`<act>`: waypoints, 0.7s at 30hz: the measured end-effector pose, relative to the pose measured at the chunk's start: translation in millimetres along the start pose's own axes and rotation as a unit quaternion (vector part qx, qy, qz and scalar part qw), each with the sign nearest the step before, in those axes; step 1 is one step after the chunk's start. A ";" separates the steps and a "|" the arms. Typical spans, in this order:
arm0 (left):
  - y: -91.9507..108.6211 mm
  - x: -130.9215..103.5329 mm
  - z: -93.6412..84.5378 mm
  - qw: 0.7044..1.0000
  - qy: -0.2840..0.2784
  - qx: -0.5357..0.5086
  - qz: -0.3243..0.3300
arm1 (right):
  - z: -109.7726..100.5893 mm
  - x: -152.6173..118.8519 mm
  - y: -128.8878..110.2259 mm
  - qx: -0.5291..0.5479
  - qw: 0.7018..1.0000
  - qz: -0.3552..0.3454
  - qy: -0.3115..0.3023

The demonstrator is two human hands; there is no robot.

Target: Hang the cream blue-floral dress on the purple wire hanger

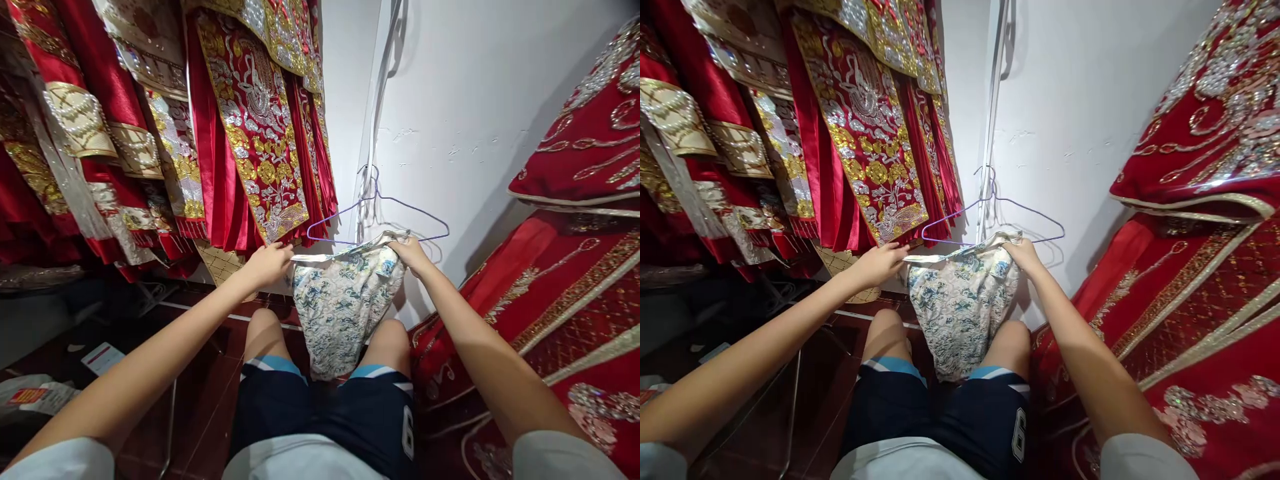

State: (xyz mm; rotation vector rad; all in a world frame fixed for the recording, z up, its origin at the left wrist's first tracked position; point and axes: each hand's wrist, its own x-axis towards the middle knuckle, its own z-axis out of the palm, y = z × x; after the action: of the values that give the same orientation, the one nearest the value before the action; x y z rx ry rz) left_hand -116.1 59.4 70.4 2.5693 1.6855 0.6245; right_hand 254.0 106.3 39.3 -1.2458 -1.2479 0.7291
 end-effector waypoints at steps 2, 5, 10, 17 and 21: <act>3.5 9.1 -7.0 0.999 0.024 -0.013 -0.033 | -5.5 -1.9 -4.1 -0.012 0.999 -0.031 0.016; 11.8 28.8 -17.2 0.996 0.062 -0.059 -0.038 | -5.2 -5.8 -9.1 -0.011 0.998 -0.055 0.039; 31.1 74.1 -18.4 0.965 0.114 -0.228 0.052 | 15.7 -20.7 -15.0 -0.005 0.994 -0.090 0.054; 60.0 96.6 -10.4 0.973 0.161 -0.151 0.064 | -5.6 -18.2 -19.9 -0.044 0.993 -0.097 0.058; 57.7 96.7 -14.2 0.981 0.185 -0.045 0.044 | -50.6 0.6 -14.4 -0.148 0.969 -0.126 0.151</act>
State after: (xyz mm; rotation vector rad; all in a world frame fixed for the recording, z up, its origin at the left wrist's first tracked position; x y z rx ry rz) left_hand -36.9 117.4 127.3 2.5966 1.5853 1.2198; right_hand 299.2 89.1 60.0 -1.3471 -1.2577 0.1613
